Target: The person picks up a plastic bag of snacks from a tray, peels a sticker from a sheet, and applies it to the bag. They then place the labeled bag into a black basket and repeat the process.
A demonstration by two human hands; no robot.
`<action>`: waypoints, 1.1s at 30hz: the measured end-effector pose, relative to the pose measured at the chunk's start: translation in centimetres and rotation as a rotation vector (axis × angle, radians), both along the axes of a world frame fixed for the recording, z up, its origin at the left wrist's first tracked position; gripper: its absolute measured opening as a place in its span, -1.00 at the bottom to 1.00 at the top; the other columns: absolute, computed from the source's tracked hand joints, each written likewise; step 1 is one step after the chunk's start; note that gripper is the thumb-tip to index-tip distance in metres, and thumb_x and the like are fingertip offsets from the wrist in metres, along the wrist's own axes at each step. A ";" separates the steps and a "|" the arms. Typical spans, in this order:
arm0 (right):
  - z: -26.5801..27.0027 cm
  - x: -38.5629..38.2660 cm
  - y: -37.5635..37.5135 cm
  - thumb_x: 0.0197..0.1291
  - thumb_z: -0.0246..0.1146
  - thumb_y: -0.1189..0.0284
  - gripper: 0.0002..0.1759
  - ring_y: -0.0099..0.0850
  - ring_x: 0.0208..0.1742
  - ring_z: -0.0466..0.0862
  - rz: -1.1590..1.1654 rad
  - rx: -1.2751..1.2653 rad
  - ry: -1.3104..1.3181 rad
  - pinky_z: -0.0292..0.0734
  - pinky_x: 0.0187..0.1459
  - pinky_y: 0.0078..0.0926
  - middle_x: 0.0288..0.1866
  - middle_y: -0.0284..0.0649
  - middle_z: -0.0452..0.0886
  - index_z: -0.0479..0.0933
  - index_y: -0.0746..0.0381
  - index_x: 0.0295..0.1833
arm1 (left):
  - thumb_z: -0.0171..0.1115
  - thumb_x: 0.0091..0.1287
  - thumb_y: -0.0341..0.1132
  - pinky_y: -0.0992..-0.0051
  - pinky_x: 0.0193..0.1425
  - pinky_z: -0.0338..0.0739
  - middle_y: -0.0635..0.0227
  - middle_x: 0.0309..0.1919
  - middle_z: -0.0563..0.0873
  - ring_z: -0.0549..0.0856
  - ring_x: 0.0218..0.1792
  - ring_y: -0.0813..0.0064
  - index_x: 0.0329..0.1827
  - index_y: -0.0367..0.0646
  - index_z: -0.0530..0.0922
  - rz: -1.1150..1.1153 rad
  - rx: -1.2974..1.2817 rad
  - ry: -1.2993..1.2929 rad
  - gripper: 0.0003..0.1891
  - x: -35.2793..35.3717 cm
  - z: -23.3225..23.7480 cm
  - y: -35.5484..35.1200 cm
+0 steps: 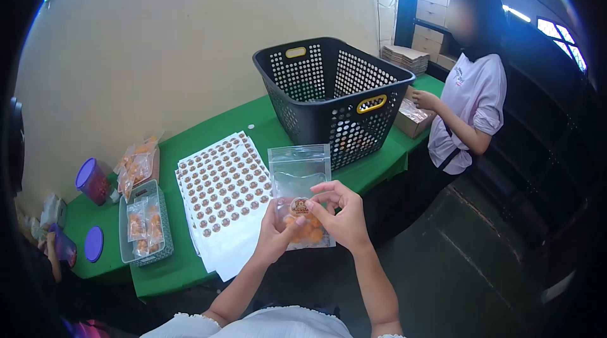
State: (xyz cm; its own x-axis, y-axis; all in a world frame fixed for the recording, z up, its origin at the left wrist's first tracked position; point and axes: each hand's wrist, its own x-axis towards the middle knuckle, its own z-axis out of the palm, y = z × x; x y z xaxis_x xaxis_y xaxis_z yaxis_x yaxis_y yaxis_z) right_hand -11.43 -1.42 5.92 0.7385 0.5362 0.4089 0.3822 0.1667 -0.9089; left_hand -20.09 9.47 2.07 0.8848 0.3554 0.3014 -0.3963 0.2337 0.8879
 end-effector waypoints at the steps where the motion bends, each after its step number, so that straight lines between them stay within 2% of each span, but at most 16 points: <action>1: -0.3 0.2 -0.2 -0.12 0.27 0.57 -0.77 -0.81 -0.67 0.17 -0.005 -0.001 0.003 0.09 -0.62 -0.86 -0.50 -0.35 0.56 0.45 0.30 -0.26 | 0.17 0.14 -0.42 0.58 -0.19 0.52 0.20 -0.17 0.45 0.54 -0.17 0.50 -0.04 -0.29 0.21 0.019 0.026 0.017 -0.61 0.4 -0.1 -0.1; 7: -1.5 1.1 -1.2 -0.13 0.25 0.59 -0.79 -0.82 -0.67 0.21 -0.068 0.058 -0.001 0.11 -0.62 -0.85 -0.51 -0.37 0.55 0.45 0.30 -0.29 | 0.15 0.17 -0.38 0.63 -0.25 0.51 0.23 -0.22 0.47 0.55 -0.23 0.57 -0.08 -0.29 0.25 0.017 0.026 0.058 -0.66 1.9 -0.6 -1.2; 9: -2.1 0.9 -1.1 -0.15 0.26 0.58 -0.80 -0.79 -0.69 0.24 -0.171 0.085 -0.097 0.14 -0.62 -0.84 -0.51 -0.36 0.55 0.45 0.30 -0.31 | 0.15 0.17 -0.41 0.63 -0.25 0.51 0.24 -0.22 0.47 0.54 -0.24 0.57 -0.09 -0.29 0.25 0.024 0.017 0.012 -0.68 2.2 -0.8 -1.3; 11: -3.3 0.7 -0.9 -0.19 0.27 0.58 -0.82 -0.63 -0.68 0.30 -0.306 0.088 -0.337 0.23 -0.59 -0.71 -0.55 -0.36 0.53 0.47 0.26 -0.36 | 0.14 0.17 -0.42 0.62 -0.24 0.51 0.24 -0.22 0.47 0.54 -0.24 0.57 -0.09 -0.29 0.26 0.007 0.027 0.005 -0.68 2.3 -1.3 -1.1; 14: -4.7 0.1 0.0 -0.19 0.26 0.58 -0.83 -0.58 -0.66 0.31 -0.380 0.150 -0.398 0.23 -0.59 -0.68 -0.58 -0.39 0.51 0.47 0.23 -0.38 | 0.13 0.17 -0.45 0.61 -0.22 0.51 0.23 -0.20 0.47 0.53 -0.22 0.57 -0.10 -0.29 0.26 0.018 0.080 0.006 -0.70 2.0 -1.3 -0.6; 16: -5.4 -0.3 0.7 -0.23 0.30 0.55 -0.74 -0.55 -0.52 0.35 -0.374 0.126 -0.423 0.26 -0.51 -0.67 -0.40 -0.30 0.50 0.45 0.23 -0.32 | 0.12 0.17 -0.46 0.61 -0.22 0.50 0.23 -0.19 0.47 0.53 -0.20 0.57 -0.10 -0.29 0.27 0.040 0.118 0.018 -0.72 1.3 -1.1 0.0; 17: -5.3 -0.7 1.0 -0.23 0.30 0.55 -0.74 -0.55 -0.52 0.35 -0.367 0.126 -0.418 0.26 -0.51 -0.67 -0.40 -0.30 0.50 0.45 0.23 -0.32 | 0.12 0.17 -0.46 0.60 -0.20 0.50 0.23 -0.18 0.47 0.52 -0.17 0.57 -0.09 -0.29 0.27 0.039 0.110 0.048 -0.71 0.9 -1.2 0.4; 19: -4.3 -1.2 1.9 -0.29 0.33 0.54 -0.57 -0.51 -0.36 0.35 -0.572 0.109 -0.500 0.27 -0.39 -0.62 -0.19 -0.18 0.40 0.40 0.23 -0.19 | 0.12 0.17 -0.47 0.58 -0.17 0.49 0.23 -0.17 0.47 0.51 -0.15 0.56 -0.07 -0.28 0.27 0.048 0.100 0.083 -0.71 0.3 -1.1 1.3; 20: -4.9 -1.7 2.2 -0.31 0.40 0.46 -0.41 -0.50 -0.15 0.33 -0.497 0.084 -0.225 0.31 -0.19 -0.55 -0.07 -0.16 0.28 0.32 0.26 -0.08 | 0.12 0.17 -0.46 0.61 -0.19 0.47 0.27 -0.17 0.47 0.51 -0.18 0.58 -0.05 -0.26 0.27 0.023 0.091 0.099 -0.68 -0.2 -1.1 1.8; 21: -5.6 -1.9 2.7 -0.31 0.40 0.46 -0.41 -0.50 -0.15 0.33 -0.493 0.090 -0.232 0.31 -0.19 -0.55 -0.07 -0.16 0.28 0.32 0.26 -0.08 | 0.13 0.16 -0.46 0.63 -0.21 0.45 0.30 -0.17 0.47 0.52 -0.21 0.60 -0.03 -0.24 0.27 -0.002 0.084 0.112 -0.66 -0.6 -1.1 2.5; 23: -6.6 -2.0 3.8 -0.23 0.41 0.41 -0.39 -0.56 -0.10 0.37 0.066 0.298 0.349 0.35 -0.12 -0.57 -0.10 -0.24 0.33 0.28 0.28 -0.04 | 0.13 0.17 -0.41 0.65 -0.24 0.44 0.32 -0.15 0.47 0.52 -0.22 0.60 0.00 -0.22 0.28 -0.033 0.068 0.069 -0.65 -1.5 -1.9 3.4; 24: -6.6 -2.3 4.1 -0.14 0.38 0.38 -0.46 -0.57 -0.16 0.44 0.206 0.233 0.460 0.40 -0.15 -0.62 -0.18 -0.29 0.42 0.31 0.32 -0.06 | 0.10 0.20 -0.39 0.58 -0.17 0.44 0.30 -0.13 0.47 0.50 -0.15 0.57 0.01 -0.25 0.28 -0.049 0.097 0.129 -0.66 -2.1 -1.8 4.0; 25: -6.9 -2.6 4.7 -0.07 0.32 0.42 -0.69 -0.61 -0.28 0.49 0.228 0.184 0.475 0.40 -0.19 -0.65 -0.32 -0.31 0.51 0.43 0.33 -0.22 | 0.07 0.22 -0.38 0.52 -0.10 0.44 0.28 -0.10 0.46 0.47 -0.08 0.54 0.01 -0.28 0.29 -0.065 0.126 0.194 -0.67 -2.6 -2.0 4.5; 27: -7.9 -3.1 6.0 0.01 0.26 0.44 -0.82 -0.65 -0.38 0.50 0.141 0.103 0.432 0.42 -0.28 -0.69 -0.42 -0.34 0.53 0.49 0.33 -0.33 | 0.06 0.23 -0.33 0.53 -0.13 0.44 0.29 -0.11 0.47 0.47 -0.10 0.56 -0.03 -0.27 0.34 -0.029 0.101 0.232 -0.70 -3.2 -2.9 5.5; 29: -9.1 -3.7 7.4 0.03 0.24 0.44 -0.83 -0.66 -0.40 0.49 0.083 0.025 0.349 0.42 -0.31 -0.71 -0.44 -0.35 0.53 0.48 0.34 -0.34 | 0.10 0.20 -0.34 0.64 -0.20 0.41 0.30 -0.18 0.52 0.50 -0.22 0.63 -0.08 -0.26 0.38 0.216 0.385 0.221 -0.73 -3.7 -3.6 6.7; 33: -9.3 -4.6 9.7 0.07 0.21 0.42 -0.82 -0.69 -0.42 0.47 0.019 -0.034 0.195 0.40 -0.36 -0.72 -0.44 -0.36 0.52 0.48 0.35 -0.33 | 0.12 0.19 -0.33 0.66 -0.29 0.42 0.32 -0.35 0.58 0.53 -0.35 0.65 -0.23 -0.31 0.47 0.149 0.169 0.363 -0.79 -4.3 -2.4 8.7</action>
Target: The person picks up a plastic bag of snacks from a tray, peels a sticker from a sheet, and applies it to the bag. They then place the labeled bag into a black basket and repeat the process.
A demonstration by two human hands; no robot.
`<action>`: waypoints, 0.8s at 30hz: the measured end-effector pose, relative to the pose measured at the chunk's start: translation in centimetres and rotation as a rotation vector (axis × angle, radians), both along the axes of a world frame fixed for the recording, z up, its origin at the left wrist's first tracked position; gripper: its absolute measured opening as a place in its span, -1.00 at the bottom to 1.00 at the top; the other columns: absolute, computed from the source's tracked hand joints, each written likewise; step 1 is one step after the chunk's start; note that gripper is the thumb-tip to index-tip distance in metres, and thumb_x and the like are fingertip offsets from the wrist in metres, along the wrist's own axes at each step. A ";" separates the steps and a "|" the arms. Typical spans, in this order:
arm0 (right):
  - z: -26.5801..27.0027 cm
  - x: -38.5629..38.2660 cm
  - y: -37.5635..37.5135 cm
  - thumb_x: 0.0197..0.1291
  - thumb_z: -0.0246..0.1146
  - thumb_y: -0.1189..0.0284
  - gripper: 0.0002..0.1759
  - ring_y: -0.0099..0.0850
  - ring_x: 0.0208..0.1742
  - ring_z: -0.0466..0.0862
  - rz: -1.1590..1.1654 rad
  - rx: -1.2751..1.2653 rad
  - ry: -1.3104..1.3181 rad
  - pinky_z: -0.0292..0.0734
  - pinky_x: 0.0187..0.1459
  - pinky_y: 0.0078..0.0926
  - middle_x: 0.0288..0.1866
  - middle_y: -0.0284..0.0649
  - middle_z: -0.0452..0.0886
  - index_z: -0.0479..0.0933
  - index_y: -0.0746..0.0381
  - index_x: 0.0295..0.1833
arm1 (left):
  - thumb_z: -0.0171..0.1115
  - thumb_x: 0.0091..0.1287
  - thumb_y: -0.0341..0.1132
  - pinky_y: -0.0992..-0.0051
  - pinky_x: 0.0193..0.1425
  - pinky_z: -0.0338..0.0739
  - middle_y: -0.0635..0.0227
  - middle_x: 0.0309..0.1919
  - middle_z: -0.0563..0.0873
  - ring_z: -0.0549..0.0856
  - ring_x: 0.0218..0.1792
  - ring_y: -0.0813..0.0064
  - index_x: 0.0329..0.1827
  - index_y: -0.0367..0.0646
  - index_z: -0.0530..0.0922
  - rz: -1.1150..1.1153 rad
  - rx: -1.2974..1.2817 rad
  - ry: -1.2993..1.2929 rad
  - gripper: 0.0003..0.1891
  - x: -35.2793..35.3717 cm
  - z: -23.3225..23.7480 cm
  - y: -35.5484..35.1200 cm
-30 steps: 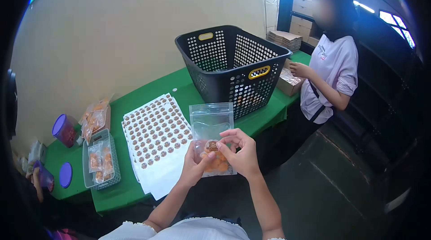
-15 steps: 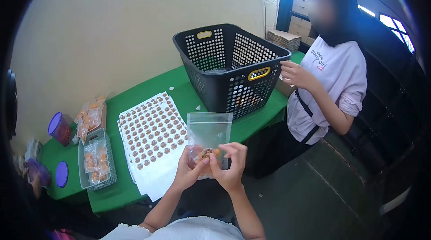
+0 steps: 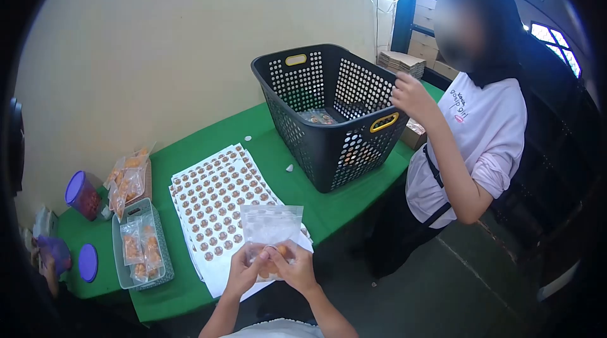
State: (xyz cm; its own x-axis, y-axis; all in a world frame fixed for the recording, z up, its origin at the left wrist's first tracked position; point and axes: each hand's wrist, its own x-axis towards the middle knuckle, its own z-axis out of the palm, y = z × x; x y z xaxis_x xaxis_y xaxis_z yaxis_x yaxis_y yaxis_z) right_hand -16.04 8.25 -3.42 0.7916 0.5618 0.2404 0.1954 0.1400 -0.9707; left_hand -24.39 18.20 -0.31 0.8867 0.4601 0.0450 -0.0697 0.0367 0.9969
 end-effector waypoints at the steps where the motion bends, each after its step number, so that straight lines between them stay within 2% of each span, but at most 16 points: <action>1: 0.4 -0.2 0.2 0.09 0.20 0.40 -0.80 -0.70 -0.42 0.46 0.009 -0.009 0.011 0.39 -0.37 -0.73 -0.43 -0.36 0.52 0.48 0.35 -0.33 | 0.14 0.18 -0.32 0.67 -0.33 0.41 0.33 -0.43 0.59 0.53 -0.41 0.67 -0.26 -0.31 0.49 0.044 0.053 -0.055 -0.79 0.1 0.1 0.2; 2: 0.4 -0.3 0.6 0.09 0.20 0.40 -0.80 -0.70 -0.42 0.46 0.005 -0.005 0.014 0.39 -0.37 -0.73 -0.43 -0.36 0.52 0.48 0.35 -0.33 | 0.14 0.18 -0.32 0.67 -0.33 0.41 0.33 -0.43 0.59 0.53 -0.41 0.67 -0.26 -0.31 0.49 0.040 0.056 -0.052 -0.79 0.1 0.0 0.6; 4: 0.3 -0.3 1.2 0.01 0.25 0.32 -0.74 -0.71 -0.51 0.42 0.036 0.197 0.179 0.36 -0.47 -0.73 -0.56 -0.36 0.51 0.50 0.34 -0.34 | 0.15 0.17 -0.35 0.72 -0.50 0.38 0.34 -0.49 0.60 0.51 -0.52 0.71 -0.28 -0.31 0.51 0.098 0.085 -0.112 -0.82 0.4 -0.4 1.1; 5: 0.6 -0.3 1.2 0.01 0.25 0.32 -0.74 -0.71 -0.51 0.42 0.029 0.201 0.175 0.36 -0.47 -0.73 -0.56 -0.36 0.51 0.50 0.34 -0.34 | 0.15 0.17 -0.35 0.72 -0.50 0.38 0.34 -0.49 0.60 0.51 -0.52 0.71 -0.28 -0.31 0.51 0.090 0.087 -0.115 -0.82 0.5 -0.3 1.1; 8: 1.3 -0.4 0.3 0.03 0.23 0.34 -0.75 -0.69 -0.53 0.42 -0.013 0.128 0.080 0.35 -0.48 -0.72 -0.58 -0.35 0.49 0.49 0.35 -0.35 | 0.15 0.16 -0.38 0.70 -0.46 0.38 0.37 -0.52 0.59 0.50 -0.52 0.71 -0.32 -0.31 0.52 0.081 0.158 -0.150 -0.85 1.1 -0.2 1.0; 10: 1.7 -0.3 -0.9 0.09 0.18 0.37 -0.78 -0.69 -0.47 0.44 -0.043 -0.009 -0.095 0.35 -0.44 -0.75 -0.49 -0.36 0.52 0.48 0.35 -0.31 | 0.15 0.16 -0.40 0.68 -0.42 0.39 0.41 -0.56 0.57 0.50 -0.52 0.70 -0.36 -0.30 0.51 0.018 0.395 -0.133 -0.88 1.5 -0.5 1.2; 11: 2.7 -0.6 -1.7 0.05 0.20 0.39 -0.79 -0.70 -0.49 0.43 -0.083 -0.085 -0.185 0.34 -0.47 -0.74 -0.53 -0.37 0.51 0.49 0.35 -0.33 | 0.15 0.16 -0.40 0.68 -0.42 0.39 0.41 -0.56 0.57 0.50 -0.52 0.70 -0.36 -0.30 0.51 0.012 0.397 -0.148 -0.88 1.8 -0.3 1.2; 13: 4.1 -0.8 -3.3 0.03 0.22 0.41 -0.81 -0.71 -0.50 0.43 -0.120 -0.105 -0.275 0.33 -0.48 -0.74 -0.54 -0.37 0.51 0.49 0.34 -0.34 | 0.16 0.15 -0.40 0.68 -0.43 0.37 0.45 -0.58 0.54 0.49 -0.51 0.72 -0.42 -0.28 0.51 -0.198 0.225 -0.204 -0.89 2.5 0.3 0.9; 14: 4.4 -0.7 -4.1 0.01 0.24 0.42 -0.82 -0.72 -0.50 0.42 -0.151 -0.127 -0.348 0.33 -0.49 -0.75 -0.56 -0.37 0.50 0.50 0.34 -0.36 | 0.16 0.15 -0.40 0.68 -0.43 0.37 0.45 -0.58 0.54 0.49 -0.51 0.72 -0.42 -0.28 0.51 -0.203 0.229 -0.217 -0.89 2.9 0.8 0.4; 16: 4.5 -0.6 -5.3 0.00 0.25 0.44 -0.81 -0.70 -0.45 0.45 -0.169 -0.104 -0.336 0.37 -0.42 -0.73 -0.51 -0.37 0.51 0.49 0.34 -0.33 | 0.16 0.13 -0.41 0.70 -0.44 0.34 0.48 -0.58 0.53 0.48 -0.50 0.74 -0.46 -0.27 0.51 -0.327 -0.002 -0.243 -0.90 3.2 2.1 -0.7; 17: 4.7 -0.7 -5.9 0.00 0.26 0.44 -0.80 -0.69 -0.41 0.46 -0.093 0.063 -0.126 0.38 -0.38 -0.71 -0.48 -0.37 0.52 0.48 0.35 -0.31 | 0.17 0.13 -0.39 0.73 -0.43 0.32 0.50 -0.57 0.53 0.47 -0.48 0.76 -0.44 -0.25 0.51 -0.324 -0.008 -0.130 -0.90 3.0 2.1 -1.2; 18: 4.8 -0.9 -6.6 0.00 0.26 0.45 -0.79 -0.68 -0.37 0.47 -0.015 0.227 0.087 0.40 -0.33 -0.70 -0.44 -0.36 0.52 0.48 0.36 -0.29 | 0.17 0.13 -0.39 0.73 -0.43 0.32 0.50 -0.57 0.53 0.47 -0.48 0.76 -0.44 -0.25 0.51 -0.328 -0.009 -0.131 -0.90 3.2 1.7 -1.9; 20: 3.7 -0.2 -8.1 0.01 0.26 0.44 -0.77 -0.66 -0.31 0.47 -0.018 0.216 0.102 0.41 -0.27 -0.67 -0.37 -0.33 0.53 0.46 0.37 -0.27 | 0.13 0.17 -0.39 0.70 -0.34 0.38 0.41 -0.52 0.56 0.51 -0.45 0.72 -0.42 -0.26 0.49 -0.209 0.167 -0.207 -0.89 4.0 0.8 -3.9; 21: 3.5 0.1 -9.1 0.00 0.27 0.41 -0.78 -0.67 -0.36 0.47 -0.094 0.153 -0.002 0.41 -0.32 -0.68 -0.43 -0.31 0.53 0.48 0.36 -0.31 | 0.13 0.17 -0.39 0.69 -0.31 0.40 0.40 -0.46 0.58 0.52 -0.40 0.71 -0.33 -0.28 0.48 -0.229 0.097 -0.214 -0.88 4.0 1.0 -5.1; 22: 3.4 0.2 -9.9 -0.02 0.28 0.39 -0.78 -0.67 -0.40 0.48 -0.170 0.089 -0.104 0.41 -0.38 -0.68 -0.49 -0.29 0.54 0.50 0.34 -0.36 | 0.13 0.17 -0.39 0.69 -0.31 0.40 0.40 -0.46 0.58 0.52 -0.40 0.71 -0.33 -0.28 0.48 -0.236 0.093 -0.214 -0.88 4.0 1.2 -6.0; 24: 3.0 0.3 -11.7 0.01 0.26 0.36 -0.76 -0.68 -0.44 0.47 -0.223 0.085 -0.110 0.40 -0.42 -0.69 -0.51 -0.30 0.54 0.50 0.35 -0.36 | 0.13 0.18 -0.38 0.66 -0.28 0.41 0.39 -0.38 0.58 0.52 -0.34 0.70 -0.20 -0.30 0.43 -0.385 0.139 -0.179 -0.80 4.2 1.3 -7.6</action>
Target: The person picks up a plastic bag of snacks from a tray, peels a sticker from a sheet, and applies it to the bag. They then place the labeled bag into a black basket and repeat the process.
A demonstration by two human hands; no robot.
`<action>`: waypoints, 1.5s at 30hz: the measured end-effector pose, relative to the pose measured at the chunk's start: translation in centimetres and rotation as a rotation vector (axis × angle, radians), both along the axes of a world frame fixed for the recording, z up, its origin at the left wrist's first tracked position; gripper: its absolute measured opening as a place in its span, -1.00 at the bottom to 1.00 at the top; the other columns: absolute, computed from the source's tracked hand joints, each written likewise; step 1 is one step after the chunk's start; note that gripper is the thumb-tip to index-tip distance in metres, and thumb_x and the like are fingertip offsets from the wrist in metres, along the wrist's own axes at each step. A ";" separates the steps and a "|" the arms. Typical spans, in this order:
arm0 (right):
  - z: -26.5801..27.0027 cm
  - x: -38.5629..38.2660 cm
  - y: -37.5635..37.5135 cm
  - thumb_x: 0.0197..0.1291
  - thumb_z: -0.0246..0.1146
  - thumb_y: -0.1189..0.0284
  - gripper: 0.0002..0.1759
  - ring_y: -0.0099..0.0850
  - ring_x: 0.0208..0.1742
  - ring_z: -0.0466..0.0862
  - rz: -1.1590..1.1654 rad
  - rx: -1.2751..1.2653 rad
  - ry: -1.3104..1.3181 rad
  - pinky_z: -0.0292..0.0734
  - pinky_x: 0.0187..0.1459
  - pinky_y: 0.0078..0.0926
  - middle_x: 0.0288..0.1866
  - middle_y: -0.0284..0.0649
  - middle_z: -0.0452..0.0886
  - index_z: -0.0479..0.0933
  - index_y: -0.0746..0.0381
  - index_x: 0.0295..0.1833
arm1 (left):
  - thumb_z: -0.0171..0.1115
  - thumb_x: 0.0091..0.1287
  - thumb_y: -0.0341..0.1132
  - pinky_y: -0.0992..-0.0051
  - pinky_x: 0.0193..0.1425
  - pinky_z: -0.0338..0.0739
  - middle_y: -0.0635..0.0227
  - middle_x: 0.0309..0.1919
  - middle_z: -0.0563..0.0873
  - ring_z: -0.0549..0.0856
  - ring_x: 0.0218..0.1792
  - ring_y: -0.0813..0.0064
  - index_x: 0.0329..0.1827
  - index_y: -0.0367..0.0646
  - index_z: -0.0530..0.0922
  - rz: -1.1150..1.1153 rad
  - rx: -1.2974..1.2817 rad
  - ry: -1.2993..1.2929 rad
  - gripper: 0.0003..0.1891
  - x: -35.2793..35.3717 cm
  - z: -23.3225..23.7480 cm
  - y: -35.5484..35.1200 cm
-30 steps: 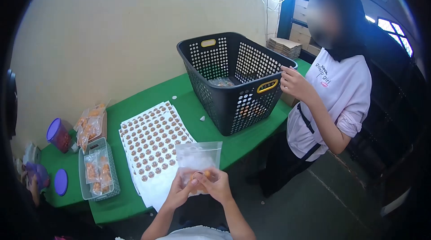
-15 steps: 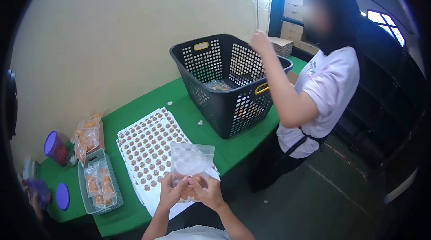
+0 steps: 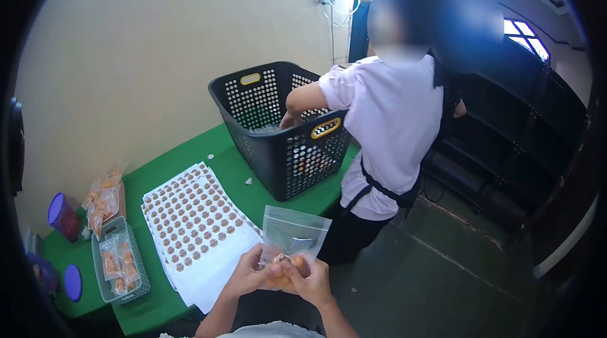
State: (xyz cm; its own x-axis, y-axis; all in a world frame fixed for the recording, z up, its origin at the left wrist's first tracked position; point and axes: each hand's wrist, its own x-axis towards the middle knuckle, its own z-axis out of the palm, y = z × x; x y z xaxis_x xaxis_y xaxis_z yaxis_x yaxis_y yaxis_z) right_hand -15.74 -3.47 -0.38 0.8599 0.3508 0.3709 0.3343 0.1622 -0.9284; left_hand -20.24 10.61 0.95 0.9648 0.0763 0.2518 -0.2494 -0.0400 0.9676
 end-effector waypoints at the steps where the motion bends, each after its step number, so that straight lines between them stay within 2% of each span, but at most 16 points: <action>1: -0.3 0.1 -0.9 0.02 0.24 0.35 -0.76 -0.68 -0.47 0.46 -0.042 -0.026 0.008 0.39 -0.44 -0.68 -0.52 -0.30 0.54 0.50 0.35 -0.37 | 0.12 0.19 -0.36 0.64 -0.26 0.42 0.40 -0.35 0.57 0.52 -0.30 0.70 -0.11 -0.31 0.38 -0.039 0.129 0.092 -0.74 0.1 -1.1 -0.3; 6: -0.3 0.7 -4.1 0.07 0.19 0.32 -0.74 -0.68 -0.52 0.43 -0.120 -0.012 0.029 0.37 -0.50 -0.68 -0.56 -0.32 0.53 0.50 0.34 -0.39 | 0.09 0.21 -0.36 0.66 -0.28 0.42 0.39 -0.37 0.56 0.49 -0.36 0.72 -0.15 -0.31 0.40 -0.072 0.120 0.038 -0.78 0.3 -1.5 -3.5; 9: -0.5 1.0 -5.2 0.07 0.19 0.32 -0.74 -0.68 -0.53 0.44 -0.129 -0.148 0.012 0.37 -0.50 -0.68 -0.57 -0.31 0.52 0.50 0.34 -0.42 | -0.02 0.27 -0.16 0.57 -0.22 0.42 0.31 -0.39 0.57 0.52 -0.34 0.62 -0.16 -0.32 0.42 -0.192 0.113 0.028 -0.67 1.0 -0.2 -3.1; 12: -0.3 0.8 -5.9 0.04 0.21 0.28 -0.71 -0.67 -0.51 0.47 0.013 -0.295 0.001 0.39 -0.47 -0.67 -0.55 -0.28 0.52 0.47 0.33 -0.32 | 0.01 0.25 -0.12 0.55 -0.21 0.43 0.28 -0.38 0.60 0.56 -0.31 0.56 -0.22 -0.30 0.49 -0.104 -0.177 -0.041 -0.65 2.3 -0.3 -2.6; 15: 0.2 1.4 -5.6 0.00 0.25 0.16 -0.46 -0.58 -0.37 0.52 0.232 -0.455 -0.035 0.47 -0.26 -0.55 -0.41 -0.22 0.55 0.33 0.31 -0.01 | 0.07 0.21 -0.21 0.63 -0.36 0.41 0.34 -0.53 0.60 0.57 -0.43 0.62 -0.42 -0.29 0.53 -0.024 -0.095 0.068 -0.72 3.1 -0.2 -2.4; 16: -0.4 2.1 -5.6 0.00 0.25 0.16 -0.46 -0.58 -0.37 0.52 0.227 -0.450 -0.025 0.47 -0.26 -0.55 -0.41 -0.22 0.55 0.33 0.31 -0.01 | 0.07 0.21 -0.24 0.66 -0.42 0.39 0.37 -0.59 0.59 0.56 -0.48 0.65 -0.50 -0.29 0.53 -0.010 -0.036 0.130 -0.73 3.4 -0.1 -2.4; 18: -1.1 3.5 -5.5 0.01 0.24 0.19 -0.45 -0.53 -0.29 0.53 0.198 -0.024 0.070 0.45 -0.18 -0.53 -0.37 -0.18 0.55 0.31 0.32 0.01 | 0.04 0.22 -0.27 0.69 -0.48 0.32 0.42 -0.66 0.55 0.49 -0.57 0.71 -0.57 -0.26 0.51 -0.105 0.070 0.094 -0.72 4.3 -0.3 -2.9; 20: -0.9 4.2 -4.9 0.03 0.23 0.30 -0.61 -0.52 -0.28 0.54 0.212 0.123 0.233 0.43 -0.22 -0.57 -0.37 -0.19 0.55 0.41 0.33 -0.10 | 0.05 0.23 -0.25 0.67 -0.54 0.29 0.44 -0.71 0.49 0.41 -0.62 0.73 -0.57 -0.29 0.52 -0.162 -0.033 0.042 -0.70 5.5 -0.1 -4.0; 23: -0.7 6.5 -4.4 0.00 0.20 0.51 -0.91 -0.52 -0.42 0.55 -0.029 -0.146 -0.077 0.42 -0.39 -0.60 -0.48 -0.24 0.54 0.55 0.33 -0.41 | -0.01 0.25 -0.24 0.64 -0.46 0.34 0.39 -0.63 0.52 0.46 -0.56 0.68 -0.46 -0.31 0.50 -0.247 -0.027 0.037 -0.71 7.9 -2.6 -2.9; 28: -0.5 10.9 -2.9 -0.01 0.20 0.56 -0.93 -0.54 -0.43 0.55 -0.111 -0.196 -0.196 0.43 -0.42 -0.64 -0.45 -0.24 0.54 0.54 0.34 -0.37 | -0.05 0.26 -0.32 0.52 -0.44 0.38 0.25 -0.57 0.52 0.52 -0.55 0.41 -0.45 -0.29 0.47 -0.225 0.316 -0.107 -0.78 12.3 -1.3 -1.6; 30: -0.1 12.2 -1.6 0.01 0.18 0.57 -0.91 -0.56 -0.41 0.55 -0.028 0.009 0.113 0.45 -0.39 -0.65 -0.35 -0.23 0.54 0.53 0.36 -0.35 | -0.04 0.24 -0.35 0.48 -0.43 0.39 0.19 -0.58 0.52 0.53 -0.54 0.30 -0.44 -0.27 0.46 -0.237 0.310 -0.087 -0.81 13.7 -1.3 -0.5; 33: -1.4 14.7 -1.5 0.02 0.17 0.59 -0.93 -0.59 -0.41 0.52 0.034 -0.046 0.092 0.42 -0.36 -0.68 -0.37 -0.26 0.51 0.52 0.38 -0.36 | -0.03 0.24 -0.28 0.46 -0.42 0.40 0.24 -0.57 0.53 0.53 -0.53 0.27 -0.43 -0.21 0.48 -0.196 0.396 -0.051 -0.80 15.6 -2.4 0.1; 35: -2.1 16.0 -1.2 -0.03 0.20 0.59 -0.94 -0.59 -0.48 0.50 -0.050 -0.197 -0.030 0.39 -0.44 -0.69 -0.52 -0.26 0.47 0.53 0.37 -0.39 | -0.02 0.23 -0.27 0.47 -0.42 0.41 0.24 -0.55 0.54 0.54 -0.52 0.27 -0.41 -0.21 0.49 -0.167 0.356 -0.072 -0.80 16.7 -2.8 0.3; 38: -1.9 17.2 -0.9 -0.06 0.22 0.59 -0.94 -0.58 -0.51 0.49 -0.143 -0.198 -0.042 0.37 -0.47 -0.67 -0.57 -0.25 0.46 0.52 0.37 -0.43 | 0.05 0.19 -0.28 0.50 -0.44 0.42 0.24 -0.54 0.57 0.56 -0.53 0.32 -0.36 -0.21 0.55 -0.113 0.269 -0.109 -0.81 18.5 -3.7 0.0; 41: -1.7 18.3 -1.2 -0.10 0.24 0.60 -0.96 -0.57 -0.52 0.48 -0.193 -0.250 -0.118 0.36 -0.47 -0.67 -0.58 -0.27 0.46 0.51 0.35 -0.48 | 0.17 0.09 -0.38 0.59 -0.49 0.42 0.28 -0.61 0.61 0.58 -0.58 0.53 -0.36 -0.24 0.61 0.041 0.171 -0.104 -0.86 19.4 -3.0 -0.9; 45: -1.0 19.2 -0.6 -0.15 0.28 0.62 -0.92 -0.56 -0.53 0.47 -0.299 -0.340 -0.224 0.35 -0.48 -0.68 -0.59 -0.25 0.47 0.49 0.34 -0.54 | 0.22 0.04 -0.42 0.66 -0.37 0.48 0.27 -0.50 0.67 0.64 -0.50 0.54 -0.41 -0.24 0.63 0.267 0.065 -0.090 -0.90 20.7 -4.5 -2.2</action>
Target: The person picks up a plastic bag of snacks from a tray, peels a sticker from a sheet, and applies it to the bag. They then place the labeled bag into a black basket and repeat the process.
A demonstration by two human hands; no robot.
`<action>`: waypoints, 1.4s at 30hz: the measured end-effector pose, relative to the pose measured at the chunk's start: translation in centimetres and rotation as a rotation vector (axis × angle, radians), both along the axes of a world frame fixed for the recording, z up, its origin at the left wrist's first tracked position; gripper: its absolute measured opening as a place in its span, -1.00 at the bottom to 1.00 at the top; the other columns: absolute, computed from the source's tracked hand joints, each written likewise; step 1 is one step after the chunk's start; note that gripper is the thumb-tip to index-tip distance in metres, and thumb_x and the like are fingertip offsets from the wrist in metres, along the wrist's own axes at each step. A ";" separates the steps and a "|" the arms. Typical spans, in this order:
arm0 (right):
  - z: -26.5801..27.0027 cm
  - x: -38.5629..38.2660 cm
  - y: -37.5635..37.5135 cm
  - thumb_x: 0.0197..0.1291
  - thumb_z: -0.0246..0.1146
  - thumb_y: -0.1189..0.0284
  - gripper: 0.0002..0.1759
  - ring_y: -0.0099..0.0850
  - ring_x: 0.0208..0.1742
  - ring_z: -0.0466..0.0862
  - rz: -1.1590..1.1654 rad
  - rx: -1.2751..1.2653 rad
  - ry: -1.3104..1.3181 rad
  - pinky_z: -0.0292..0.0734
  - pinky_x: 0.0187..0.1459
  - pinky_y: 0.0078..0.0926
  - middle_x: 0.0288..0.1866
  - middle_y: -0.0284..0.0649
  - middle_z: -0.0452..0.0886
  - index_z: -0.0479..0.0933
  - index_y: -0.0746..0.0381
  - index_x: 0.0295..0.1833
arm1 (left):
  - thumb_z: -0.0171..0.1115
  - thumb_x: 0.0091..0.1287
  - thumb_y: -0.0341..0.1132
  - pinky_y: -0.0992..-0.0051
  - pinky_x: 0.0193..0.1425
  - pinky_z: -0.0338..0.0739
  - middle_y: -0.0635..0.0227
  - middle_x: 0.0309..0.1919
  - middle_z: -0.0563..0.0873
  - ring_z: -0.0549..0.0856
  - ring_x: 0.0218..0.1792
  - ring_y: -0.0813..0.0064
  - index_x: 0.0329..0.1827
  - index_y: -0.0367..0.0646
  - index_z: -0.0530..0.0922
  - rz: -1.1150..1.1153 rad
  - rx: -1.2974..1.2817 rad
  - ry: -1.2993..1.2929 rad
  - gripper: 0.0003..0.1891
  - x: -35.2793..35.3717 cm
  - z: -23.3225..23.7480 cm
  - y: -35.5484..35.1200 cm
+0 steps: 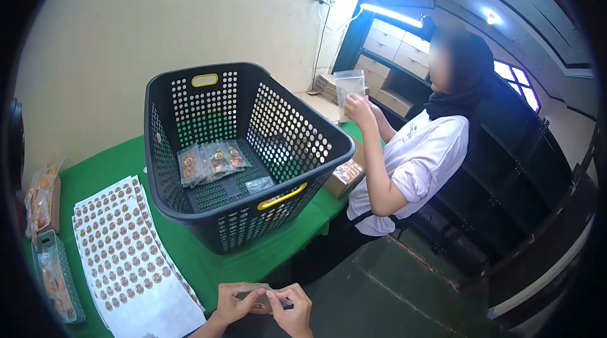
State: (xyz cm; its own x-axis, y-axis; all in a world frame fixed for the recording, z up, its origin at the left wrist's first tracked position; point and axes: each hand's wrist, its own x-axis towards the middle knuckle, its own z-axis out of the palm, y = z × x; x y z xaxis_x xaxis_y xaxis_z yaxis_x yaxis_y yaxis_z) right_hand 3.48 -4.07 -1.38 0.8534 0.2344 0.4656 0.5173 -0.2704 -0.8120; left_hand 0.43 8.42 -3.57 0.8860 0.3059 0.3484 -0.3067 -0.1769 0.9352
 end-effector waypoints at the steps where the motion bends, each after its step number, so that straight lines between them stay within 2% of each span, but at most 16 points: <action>1: 0.1 0.0 0.1 -0.18 0.29 0.62 -0.90 -0.55 -0.53 0.47 -0.038 -0.021 0.009 0.34 -0.48 -0.67 -0.59 -0.25 0.47 0.48 0.34 -0.56 | 0.22 0.04 -0.42 0.66 -0.37 0.48 0.27 -0.50 0.67 0.64 -0.50 0.54 -0.41 -0.24 0.63 0.002 0.003 -0.003 -0.90 0.4 -0.1 0.1; 4: 0.4 0.0 0.3 -0.10 0.26 0.54 -0.84 -0.50 -0.59 0.38 -0.042 -0.056 -0.005 0.26 -0.54 -0.58 -0.62 -0.25 0.37 0.41 0.32 -0.56 | 0.25 0.00 -0.41 0.64 -0.35 0.48 0.27 -0.52 0.67 0.63 -0.51 0.54 -0.42 -0.23 0.63 0.031 -0.101 0.009 -0.89 1.2 -1.0 -0.1; 10: 0.5 1.0 0.7 -0.12 0.28 0.58 -0.83 -0.45 -0.62 0.39 0.051 0.017 -0.024 0.24 -0.59 -0.61 -0.63 -0.23 0.36 0.40 0.34 -0.57 | 0.31 -0.07 -0.39 0.31 0.03 0.33 0.34 -0.59 0.65 0.62 -0.51 0.56 -0.49 -0.16 0.65 0.264 0.151 -0.039 -0.92 1.4 -0.7 1.6; 13: -1.6 3.1 -0.5 -0.21 0.32 0.62 -0.85 -0.54 -0.54 0.44 0.182 0.119 0.086 0.32 -0.47 -0.66 -0.60 -0.24 0.46 0.44 0.33 -0.60 | 0.30 -0.06 -0.38 0.12 0.20 0.06 0.38 -0.57 0.65 0.63 -0.46 0.55 -0.48 -0.11 0.65 0.122 0.042 0.041 -0.93 0.7 0.2 2.9; 15: -2.1 4.6 -1.2 -0.23 0.32 0.60 -0.81 -0.43 -0.59 0.40 0.200 0.113 0.015 0.28 -0.52 -0.54 -0.66 -0.24 0.44 0.41 0.30 -0.67 | 0.26 -0.02 -0.38 0.04 0.27 -0.18 0.42 -0.52 0.66 0.62 -0.36 0.54 -0.44 -0.06 0.65 -0.061 0.283 0.015 -0.92 -0.4 1.8 3.1; 16: -1.8 5.1 -1.3 -0.25 0.34 0.59 -0.81 -0.42 -0.57 0.41 0.236 0.100 -0.011 0.29 -0.51 -0.54 -0.66 -0.24 0.45 0.42 0.30 -0.66 | 0.24 -0.02 -0.38 0.03 0.28 -0.45 0.52 -0.47 0.66 0.60 -0.26 0.56 -0.38 0.02 0.65 0.033 0.357 -0.036 -0.87 -0.9 1.7 2.7; 19: 0.1 6.1 -1.6 -0.28 0.37 0.58 -0.82 -0.41 -0.53 0.44 0.405 0.074 -0.086 0.32 -0.49 -0.55 -0.63 -0.24 0.47 0.45 0.28 -0.63 | 0.22 -0.02 -0.41 0.01 0.28 -0.49 0.54 -0.46 0.67 0.58 -0.21 0.54 -0.43 0.03 0.65 0.365 0.491 0.055 -0.88 -1.8 2.3 1.1; 25: 1.8 3.2 -1.4 -0.26 0.36 0.60 -0.84 -0.39 -0.48 0.46 0.902 0.161 0.003 0.36 -0.43 -0.56 -0.59 -0.23 0.47 0.47 0.26 -0.60 | 0.17 0.00 -0.44 0.18 0.31 -0.25 0.41 -0.46 0.67 0.58 -0.25 0.43 -0.50 -0.18 0.62 0.741 0.511 0.065 -0.93 -2.0 3.7 -3.3; 28: 2.6 3.1 -2.6 -0.26 0.36 0.60 -0.82 -0.41 -0.46 0.48 0.859 0.218 0.014 0.36 -0.42 -0.55 -0.57 -0.25 0.47 0.45 0.24 -0.64 | 0.21 0.02 -0.41 0.16 0.31 -0.23 0.38 -0.46 0.67 0.61 -0.36 0.47 -0.49 -0.13 0.61 0.820 0.316 0.048 -0.96 -2.7 3.3 -4.7; 31: 1.6 4.2 -3.6 -0.14 0.27 0.62 -0.84 -0.37 -0.33 0.54 0.642 0.337 0.071 0.44 -0.26 -0.54 -0.28 -0.12 0.50 0.39 0.26 -0.52 | 0.22 0.03 -0.38 0.28 0.21 0.12 0.23 -0.32 0.61 0.57 -0.21 0.36 -0.25 -0.28 0.50 1.065 0.273 -0.095 -0.77 -3.4 4.4 -6.2; 33: 1.6 4.1 -4.3 -0.07 0.22 0.62 -0.83 -0.26 -0.12 0.54 0.692 0.618 0.500 0.45 -0.13 -0.48 -0.09 0.01 0.44 0.33 0.28 -0.43 | 0.08 0.17 -0.08 0.32 0.18 0.18 0.08 -0.22 0.56 0.53 -0.11 0.24 -0.10 -0.39 0.41 0.971 0.150 -0.163 -0.52 -4.4 4.0 -8.0; 34: 1.7 4.0 -5.1 0.03 0.16 0.55 -0.88 -0.15 0.09 0.42 0.788 0.578 0.535 0.37 0.00 -0.37 0.02 0.11 0.38 0.34 0.31 -0.36 | 0.00 0.19 0.01 0.32 0.19 0.17 0.04 -0.18 0.54 0.51 -0.07 0.21 -0.05 -0.41 0.39 0.849 0.100 -0.189 -0.45 -4.1 3.8 -9.3; 35: 1.6 3.8 -5.4 0.03 0.16 0.55 -0.88 -0.15 0.09 0.42 0.798 0.573 0.568 0.37 0.00 -0.37 0.02 0.11 0.38 0.34 0.31 -0.36 | -0.08 0.21 0.10 0.32 0.20 0.15 0.01 -0.15 0.53 0.49 -0.03 0.18 -0.01 -0.42 0.37 0.726 0.047 -0.215 -0.37 -3.6 3.6 -10.7; 37: 1.5 3.4 -5.9 0.10 0.12 0.44 -0.84 -0.12 0.19 0.31 1.123 0.381 0.129 0.24 0.10 -0.29 0.09 0.11 0.34 0.36 0.32 -0.30 | -0.15 0.20 0.17 0.31 0.20 0.15 -0.01 -0.08 0.50 0.44 0.04 0.16 0.04 -0.43 0.34 0.766 0.115 -0.249 -0.29 -1.7 4.1 -13.6; 41: 0.8 4.9 -7.2 0.12 0.07 0.32 -0.75 -0.14 0.16 0.33 1.205 0.295 0.076 0.18 0.13 -0.30 0.13 0.09 0.31 0.38 0.31 -0.23 | -0.09 0.27 -0.02 0.39 0.05 0.35 0.01 -0.10 0.51 0.50 -0.02 0.21 0.01 -0.43 0.38 0.786 -0.073 -0.148 -0.46 -2.1 2.3 -14.1; 42: 0.5 5.6 -7.5 0.05 0.14 0.37 -0.75 -0.21 0.04 0.39 1.091 0.311 0.107 0.23 0.07 -0.37 0.10 0.05 0.33 0.38 0.30 -0.21 | -0.08 0.31 -0.19 0.47 -0.04 0.42 0.05 -0.17 0.56 0.57 -0.13 0.30 -0.08 -0.42 0.44 0.730 -0.105 -0.188 -0.61 -2.4 2.3 -13.8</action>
State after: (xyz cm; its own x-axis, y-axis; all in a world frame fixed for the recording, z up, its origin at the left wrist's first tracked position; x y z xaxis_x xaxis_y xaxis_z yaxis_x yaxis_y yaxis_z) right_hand 9.04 -11.58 -0.90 0.3036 0.7632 0.5704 0.2773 0.5020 -0.8192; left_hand -1.97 -5.38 -1.23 0.3749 0.8315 0.4099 -0.3018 -0.3086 0.9020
